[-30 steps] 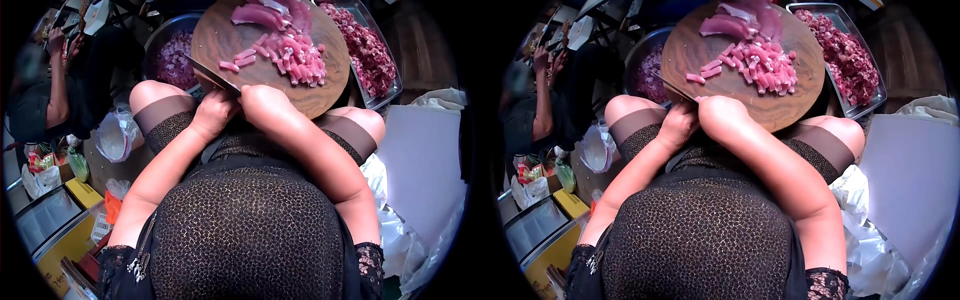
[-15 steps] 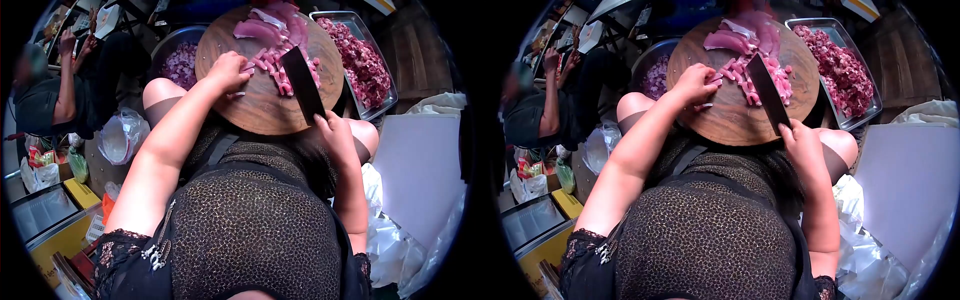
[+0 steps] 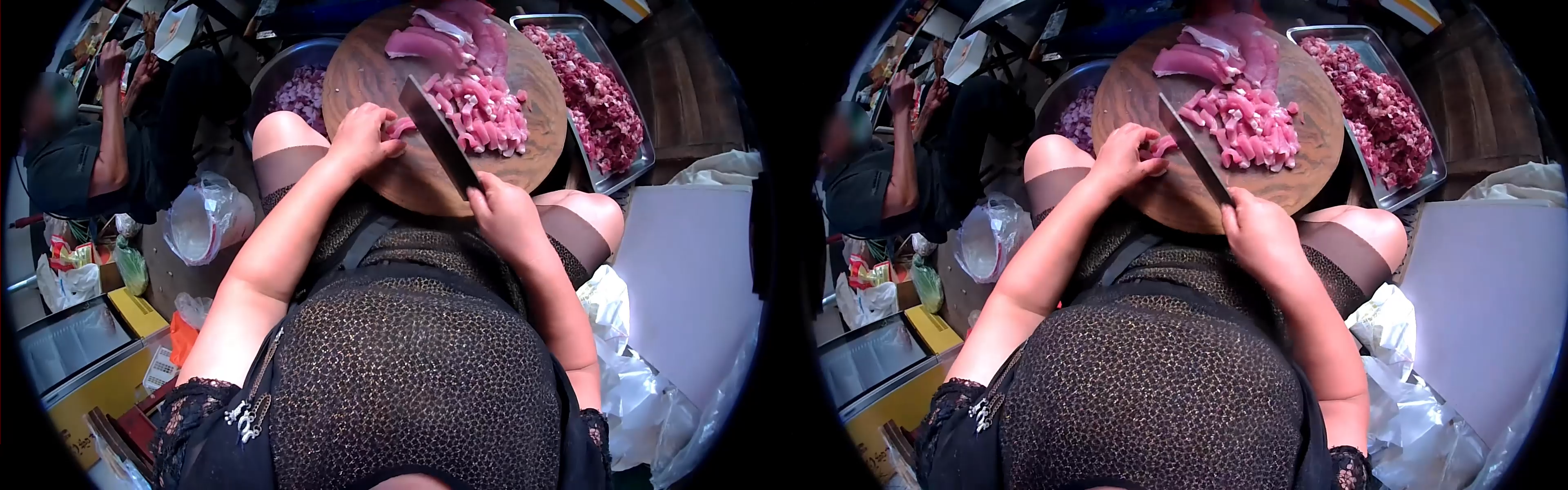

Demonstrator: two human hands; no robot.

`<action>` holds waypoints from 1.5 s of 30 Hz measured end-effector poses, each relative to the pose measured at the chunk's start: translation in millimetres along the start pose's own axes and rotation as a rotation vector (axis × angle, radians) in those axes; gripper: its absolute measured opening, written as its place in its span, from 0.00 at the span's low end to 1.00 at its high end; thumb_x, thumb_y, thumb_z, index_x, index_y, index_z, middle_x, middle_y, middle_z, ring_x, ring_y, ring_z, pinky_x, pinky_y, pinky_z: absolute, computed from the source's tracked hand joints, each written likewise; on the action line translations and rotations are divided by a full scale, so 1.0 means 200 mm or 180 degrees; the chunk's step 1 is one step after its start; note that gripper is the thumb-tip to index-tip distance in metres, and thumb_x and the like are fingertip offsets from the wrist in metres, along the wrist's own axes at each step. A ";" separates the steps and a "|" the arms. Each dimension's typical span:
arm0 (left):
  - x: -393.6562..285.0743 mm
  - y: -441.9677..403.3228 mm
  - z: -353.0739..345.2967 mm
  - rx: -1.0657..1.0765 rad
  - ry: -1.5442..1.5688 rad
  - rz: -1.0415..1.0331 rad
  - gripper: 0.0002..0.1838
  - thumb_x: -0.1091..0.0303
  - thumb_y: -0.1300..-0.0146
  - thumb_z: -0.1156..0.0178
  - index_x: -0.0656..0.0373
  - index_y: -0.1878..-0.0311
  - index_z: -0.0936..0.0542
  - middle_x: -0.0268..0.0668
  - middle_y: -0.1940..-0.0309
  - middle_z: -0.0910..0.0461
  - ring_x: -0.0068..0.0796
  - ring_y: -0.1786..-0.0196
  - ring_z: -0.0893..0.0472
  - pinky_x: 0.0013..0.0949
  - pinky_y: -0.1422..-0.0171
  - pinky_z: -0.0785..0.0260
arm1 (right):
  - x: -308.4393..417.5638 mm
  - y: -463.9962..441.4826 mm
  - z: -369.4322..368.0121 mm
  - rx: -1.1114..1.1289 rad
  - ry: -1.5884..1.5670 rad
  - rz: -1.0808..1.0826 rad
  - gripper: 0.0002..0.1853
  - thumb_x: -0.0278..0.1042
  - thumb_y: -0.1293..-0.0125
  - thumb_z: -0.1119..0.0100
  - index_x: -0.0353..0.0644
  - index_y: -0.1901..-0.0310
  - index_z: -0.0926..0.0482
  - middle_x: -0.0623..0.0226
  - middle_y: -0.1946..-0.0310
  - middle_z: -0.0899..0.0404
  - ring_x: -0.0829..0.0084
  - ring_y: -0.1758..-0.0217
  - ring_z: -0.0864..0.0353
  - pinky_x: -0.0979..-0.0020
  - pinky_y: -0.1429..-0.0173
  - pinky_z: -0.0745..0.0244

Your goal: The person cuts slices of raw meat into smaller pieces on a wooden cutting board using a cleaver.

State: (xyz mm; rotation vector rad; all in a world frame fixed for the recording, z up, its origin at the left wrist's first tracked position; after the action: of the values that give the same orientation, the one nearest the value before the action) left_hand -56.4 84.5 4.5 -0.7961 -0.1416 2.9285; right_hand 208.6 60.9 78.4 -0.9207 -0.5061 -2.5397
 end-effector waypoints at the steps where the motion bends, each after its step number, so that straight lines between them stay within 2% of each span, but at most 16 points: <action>1: 0.00 0.01 0.00 -0.0164 0.0049 -0.0162 0.21 0.60 0.49 0.27 0.61 0.54 0.17 0.45 0.57 0.19 0.47 0.50 0.20 0.43 0.42 0.28 | 0.01 -0.01 -0.02 0.0008 0.0142 0.0077 0.13 0.36 0.30 0.46 0.33 0.54 0.21 0.41 0.65 0.18 0.43 0.59 0.18 0.51 0.54 0.25; 4: 0.00 -0.01 -0.02 -0.0029 0.0020 -0.0030 0.15 0.59 0.46 0.30 0.56 0.58 0.15 0.43 0.60 0.18 0.48 0.50 0.21 0.45 0.42 0.29 | 0.06 -0.05 -0.06 -0.0044 0.0330 0.0242 0.12 0.36 0.29 0.48 0.33 0.58 0.23 0.42 0.68 0.19 0.42 0.61 0.18 0.47 0.54 0.26; 7: 0.01 -0.04 -0.02 -0.0051 0.0033 -0.0056 0.10 0.61 0.43 0.33 0.56 0.62 0.13 0.44 0.63 0.17 0.48 0.54 0.20 0.47 0.46 0.27 | 0.13 -0.09 -0.08 0.0466 0.0685 0.0151 0.14 0.29 0.32 0.61 0.32 0.60 0.23 0.39 0.63 0.18 0.42 0.54 0.17 0.47 0.46 0.24; 9: -0.01 -0.07 -0.01 0.0323 0.0500 0.0312 0.10 0.62 0.43 0.33 0.56 0.63 0.12 0.46 0.63 0.16 0.49 0.56 0.19 0.47 0.48 0.25 | 0.14 -0.14 -0.11 0.0280 0.0607 0.0336 0.12 0.29 0.33 0.56 0.32 0.63 0.23 0.41 0.68 0.18 0.42 0.60 0.17 0.47 0.52 0.23; 10: 0.00 -0.08 -0.02 0.0164 0.0128 -0.0474 0.11 0.62 0.43 0.33 0.55 0.58 0.12 0.47 0.58 0.16 0.49 0.56 0.19 0.45 0.47 0.25 | 0.14 -0.19 -0.14 0.0143 0.0605 0.0413 0.11 0.31 0.33 0.53 0.33 0.65 0.23 0.42 0.71 0.19 0.41 0.63 0.18 0.47 0.56 0.24; 14: -0.02 -0.03 0.00 0.0355 -0.0192 -0.0257 0.17 0.60 0.44 0.31 0.51 0.51 0.15 0.47 0.52 0.19 0.49 0.49 0.21 0.45 0.42 0.27 | 0.12 -0.32 -0.13 0.0124 0.0633 0.0407 0.12 0.31 0.34 0.51 0.33 0.67 0.21 0.43 0.72 0.18 0.44 0.65 0.17 0.49 0.58 0.22; 18: -0.10 0.07 0.09 0.0474 -0.0518 0.0217 0.24 0.57 0.45 0.28 0.50 0.45 0.18 0.45 0.51 0.23 0.50 0.43 0.24 0.46 0.37 0.30 | -0.02 -0.24 0.02 0.0360 0.0528 0.0157 0.15 0.40 0.29 0.48 0.37 0.53 0.21 0.42 0.66 0.18 0.42 0.57 0.18 0.48 0.54 0.24; 20: -0.06 0.09 0.05 0.0424 -0.0079 0.0220 0.25 0.57 0.44 0.28 0.52 0.44 0.20 0.45 0.53 0.24 0.49 0.46 0.23 0.45 0.38 0.29 | -0.16 -0.15 0.04 -0.0146 0.0712 0.0202 0.15 0.39 0.29 0.47 0.38 0.48 0.22 0.49 0.72 0.18 0.52 0.67 0.16 0.54 0.62 0.23; 23: -0.05 0.00 -0.03 0.0316 0.0343 0.0300 0.22 0.59 0.41 0.30 0.55 0.44 0.19 0.45 0.55 0.22 0.49 0.48 0.21 0.45 0.38 0.29 | -0.24 -0.04 0.16 -0.0232 -0.1763 -0.0750 0.12 0.38 0.26 0.46 0.38 0.52 0.22 0.77 0.81 0.32 0.85 0.80 0.32 0.78 0.77 0.35; 25: -0.16 -0.11 -0.05 0.0049 0.0930 -0.0081 0.21 0.61 0.39 0.32 0.58 0.45 0.19 0.47 0.53 0.20 0.49 0.47 0.20 0.43 0.38 0.29 | -0.35 -0.02 0.22 -0.0549 -0.2456 -0.0945 0.10 0.39 0.26 0.45 0.41 0.59 0.23 0.76 0.82 0.30 0.82 0.82 0.30 0.77 0.79 0.34; 26: -0.18 -0.19 -0.07 -0.0139 0.0784 -0.0616 0.21 0.60 0.37 0.33 0.61 0.44 0.18 0.48 0.49 0.19 0.49 0.43 0.21 0.43 0.36 0.30 | -0.46 -0.04 0.25 -0.0688 -0.2620 -0.0883 0.11 0.40 0.26 0.44 0.40 0.59 0.23 0.74 0.82 0.28 0.80 0.83 0.27 0.75 0.80 0.31; 28: -0.14 -0.31 -0.14 -0.0439 0.0425 -0.0792 0.24 0.55 0.36 0.35 0.60 0.41 0.20 0.49 0.42 0.21 0.49 0.38 0.24 0.44 0.32 0.33 | -0.59 -0.05 0.33 -0.0820 -0.3067 -0.1282 0.09 0.39 0.27 0.43 0.44 0.62 0.29 0.74 0.81 0.30 0.80 0.84 0.29 0.74 0.82 0.31; 32: -0.09 -0.50 -0.31 -0.0314 0.0225 -0.0096 0.35 0.42 0.34 0.42 0.63 0.35 0.25 0.49 0.36 0.25 0.47 0.32 0.29 0.44 0.25 0.42 | -0.82 -0.11 0.32 -0.0810 -0.3270 -0.1884 0.09 0.37 0.29 0.42 0.47 0.60 0.32 0.74 0.80 0.30 0.79 0.84 0.31 0.70 0.81 0.31; 35: -0.17 -0.57 -0.41 -0.0673 -0.0030 -0.0444 0.35 0.40 0.34 0.45 0.60 0.35 0.25 0.49 0.39 0.24 0.48 0.34 0.29 0.46 0.27 0.43 | -0.77 -0.15 0.30 -0.0601 -0.3307 -0.1887 0.09 0.36 0.28 0.43 0.47 0.60 0.33 0.75 0.80 0.30 0.78 0.84 0.30 0.70 0.80 0.31; 39: -0.29 -0.60 -0.34 -0.0417 0.0286 -0.0412 0.33 0.38 0.37 0.44 0.52 0.38 0.22 0.45 0.46 0.21 0.48 0.42 0.26 0.47 0.33 0.38 | -0.75 -0.18 0.20 -0.0241 -0.3251 -0.1930 0.11 0.38 0.29 0.41 0.47 0.60 0.34 0.75 0.80 0.30 0.78 0.85 0.30 0.70 0.81 0.29; 45: -0.41 -0.49 -0.37 -0.0553 0.0687 -0.0484 0.38 0.37 0.46 0.35 0.54 0.39 0.20 0.45 0.37 0.26 0.47 0.32 0.29 0.45 0.26 0.41 | -0.54 -0.12 -0.08 0.0020 -0.3474 -0.1779 0.09 0.38 0.26 0.43 0.47 0.60 0.32 0.75 0.81 0.30 0.78 0.86 0.31 0.70 0.81 0.28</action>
State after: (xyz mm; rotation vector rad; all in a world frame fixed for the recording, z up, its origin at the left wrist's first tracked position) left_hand 59.5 176.2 -6.1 -1.0686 -0.4228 2.6935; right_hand 264.9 100.4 -10.2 -2.4201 -1.1891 -2.2035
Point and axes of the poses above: each hand's wrist, its own y-axis away from the middle knuckle, its own z-axis out of the back of the hand, x = y × z, the point moved 3 cm from there along -y, towards the middle knuckle
